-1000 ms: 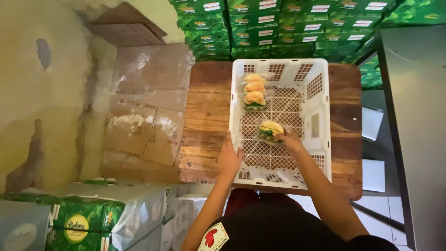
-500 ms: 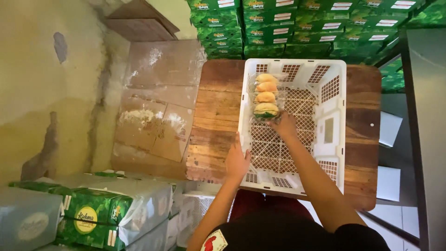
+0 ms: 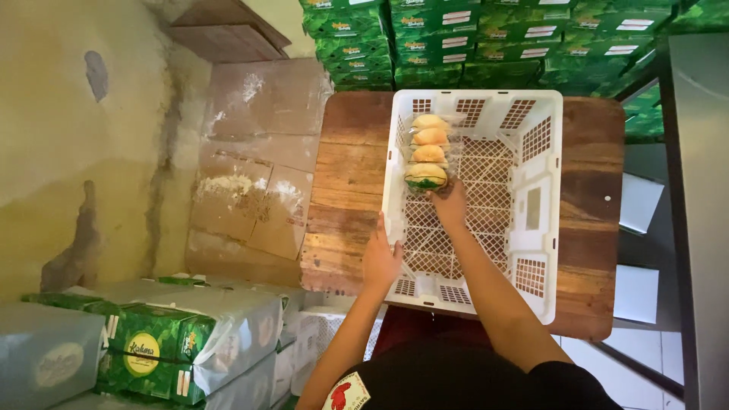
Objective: The person organizes packaged bread items into a white plastic crate, arranging them in neat rows by hand.
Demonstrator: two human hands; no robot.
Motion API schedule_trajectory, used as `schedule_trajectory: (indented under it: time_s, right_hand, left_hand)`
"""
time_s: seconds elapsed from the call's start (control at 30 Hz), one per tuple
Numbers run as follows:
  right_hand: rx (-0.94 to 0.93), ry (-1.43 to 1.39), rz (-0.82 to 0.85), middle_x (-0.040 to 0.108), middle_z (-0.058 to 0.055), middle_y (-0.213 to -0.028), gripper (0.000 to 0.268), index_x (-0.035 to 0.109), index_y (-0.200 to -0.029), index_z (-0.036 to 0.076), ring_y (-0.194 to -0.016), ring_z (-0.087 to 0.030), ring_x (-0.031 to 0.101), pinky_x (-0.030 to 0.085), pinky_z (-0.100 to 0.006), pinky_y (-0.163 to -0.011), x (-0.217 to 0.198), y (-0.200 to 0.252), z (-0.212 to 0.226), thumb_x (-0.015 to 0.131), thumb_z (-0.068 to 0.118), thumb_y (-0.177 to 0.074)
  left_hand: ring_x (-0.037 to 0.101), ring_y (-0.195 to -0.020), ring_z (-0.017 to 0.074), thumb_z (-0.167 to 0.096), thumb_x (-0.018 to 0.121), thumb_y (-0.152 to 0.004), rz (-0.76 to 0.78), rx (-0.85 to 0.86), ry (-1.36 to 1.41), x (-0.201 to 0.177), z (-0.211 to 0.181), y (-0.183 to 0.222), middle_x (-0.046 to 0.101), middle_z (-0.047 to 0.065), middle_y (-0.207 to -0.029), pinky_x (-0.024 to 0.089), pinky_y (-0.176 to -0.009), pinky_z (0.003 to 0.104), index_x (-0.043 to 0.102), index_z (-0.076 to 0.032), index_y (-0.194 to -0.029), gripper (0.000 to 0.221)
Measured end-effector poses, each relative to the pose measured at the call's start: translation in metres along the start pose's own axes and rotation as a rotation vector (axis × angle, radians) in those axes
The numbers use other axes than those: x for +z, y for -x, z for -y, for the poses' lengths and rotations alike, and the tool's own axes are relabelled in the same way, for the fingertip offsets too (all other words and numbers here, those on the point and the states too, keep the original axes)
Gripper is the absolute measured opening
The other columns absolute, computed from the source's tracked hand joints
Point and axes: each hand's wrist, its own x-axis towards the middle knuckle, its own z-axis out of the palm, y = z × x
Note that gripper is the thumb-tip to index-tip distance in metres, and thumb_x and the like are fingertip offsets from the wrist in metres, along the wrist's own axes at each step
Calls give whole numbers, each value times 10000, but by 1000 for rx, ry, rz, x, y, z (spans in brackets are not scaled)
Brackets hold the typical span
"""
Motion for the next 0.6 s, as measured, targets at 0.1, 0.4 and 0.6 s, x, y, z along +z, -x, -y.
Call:
schedule_trajectory:
  time_s: [0.1, 0.4, 0.6]
  right_hand:
    - [-6, -97, 42, 546, -294, -1299, 714, 331, -1451, -106, -1181, -414, 641, 548, -511, -997, 3, -6, -8, 755, 133, -929]
    - [194, 34, 253, 383, -389, -1468, 928, 181, -1603, -57, -1204, -445, 617, 593, -487, -848, -20, -5, -92, 667, 102, -829]
    - [-3, 147, 667, 704, -317, -1116, 509, 595, -1400, -66, -872, -377, 741, 581, -414, -615, -96, 73, -53, 600, 120, -927]
  left_hand:
    - [692, -980, 500, -207, 665, -877, 11, -45, -11, 6, 0, -2, 611, 273, -1109, 595, -779, 581, 282, -52, -1587, 821]
    - [703, -966, 460, -213, 670, -867, -65, 15, 17, 31, 24, -7, 610, 247, -1142, 591, -762, 552, 261, -102, -1608, 853]
    - [703, -955, 451, -265, 638, -912, -112, -6, -64, 42, 28, -6, 579, 224, -1156, 604, -729, 542, 285, -130, -1592, 778]
